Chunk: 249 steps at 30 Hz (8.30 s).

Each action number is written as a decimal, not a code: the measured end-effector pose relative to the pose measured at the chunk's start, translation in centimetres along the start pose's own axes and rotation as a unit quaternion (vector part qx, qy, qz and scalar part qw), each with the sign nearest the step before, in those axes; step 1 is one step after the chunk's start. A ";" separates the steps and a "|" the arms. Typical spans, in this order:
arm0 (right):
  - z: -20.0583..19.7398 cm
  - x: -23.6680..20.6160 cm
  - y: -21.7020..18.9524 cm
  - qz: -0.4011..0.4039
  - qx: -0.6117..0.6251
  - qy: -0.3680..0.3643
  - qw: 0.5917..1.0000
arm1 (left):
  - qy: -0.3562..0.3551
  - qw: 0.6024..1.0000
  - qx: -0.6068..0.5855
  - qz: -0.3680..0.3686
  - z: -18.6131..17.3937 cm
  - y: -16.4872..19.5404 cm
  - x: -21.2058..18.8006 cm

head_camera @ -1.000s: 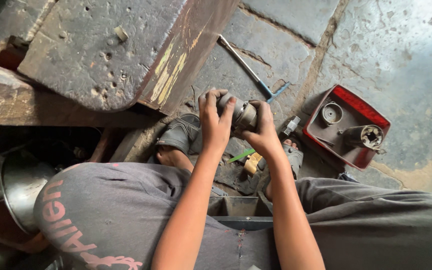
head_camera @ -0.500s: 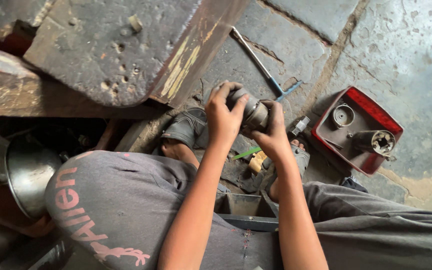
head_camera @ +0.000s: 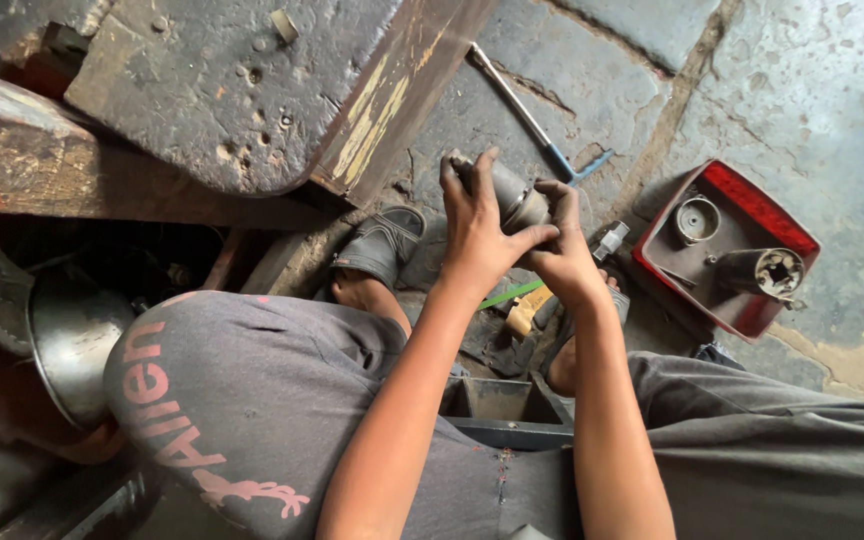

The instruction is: The person assembles a small electric motor by hand, inserting the rotor into the stator and aligning the housing halves. They use a T-handle wrench to tighten the casing bolts and apply lubricant to the internal components.

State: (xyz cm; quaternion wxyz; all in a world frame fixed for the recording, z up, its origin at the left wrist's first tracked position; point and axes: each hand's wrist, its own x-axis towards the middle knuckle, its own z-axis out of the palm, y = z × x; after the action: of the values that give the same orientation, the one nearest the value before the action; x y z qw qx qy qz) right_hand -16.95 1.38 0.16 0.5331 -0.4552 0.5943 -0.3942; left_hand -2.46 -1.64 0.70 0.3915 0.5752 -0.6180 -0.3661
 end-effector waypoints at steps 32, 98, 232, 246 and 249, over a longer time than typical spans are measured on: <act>-1.0 -2.0 2.0 -0.060 0.095 0.170 0.979 | 0.053 0.998 0.013 0.030 -1.0 1.3 -0.9; -1.0 0.5 2.9 0.110 0.015 0.189 0.976 | 0.027 0.992 0.071 0.103 -1.1 0.6 -1.5; -19.5 -16.9 3.8 0.094 -0.043 0.434 0.895 | 0.068 0.991 0.112 0.040 0.8 0.4 1.9; -23.0 -16.0 5.4 0.090 -0.138 0.367 0.916 | 0.068 0.988 0.138 -0.013 1.1 1.8 2.7; -22.5 -16.0 5.1 0.199 -0.167 0.355 0.898 | 0.069 0.987 0.145 -0.018 1.2 1.8 2.7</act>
State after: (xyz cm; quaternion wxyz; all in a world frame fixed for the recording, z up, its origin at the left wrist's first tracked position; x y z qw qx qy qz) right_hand -39.64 17.74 2.42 0.2706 -0.2396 0.8792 -0.3105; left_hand -4.44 -4.20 1.99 0.3391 0.6611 -0.6253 -0.2388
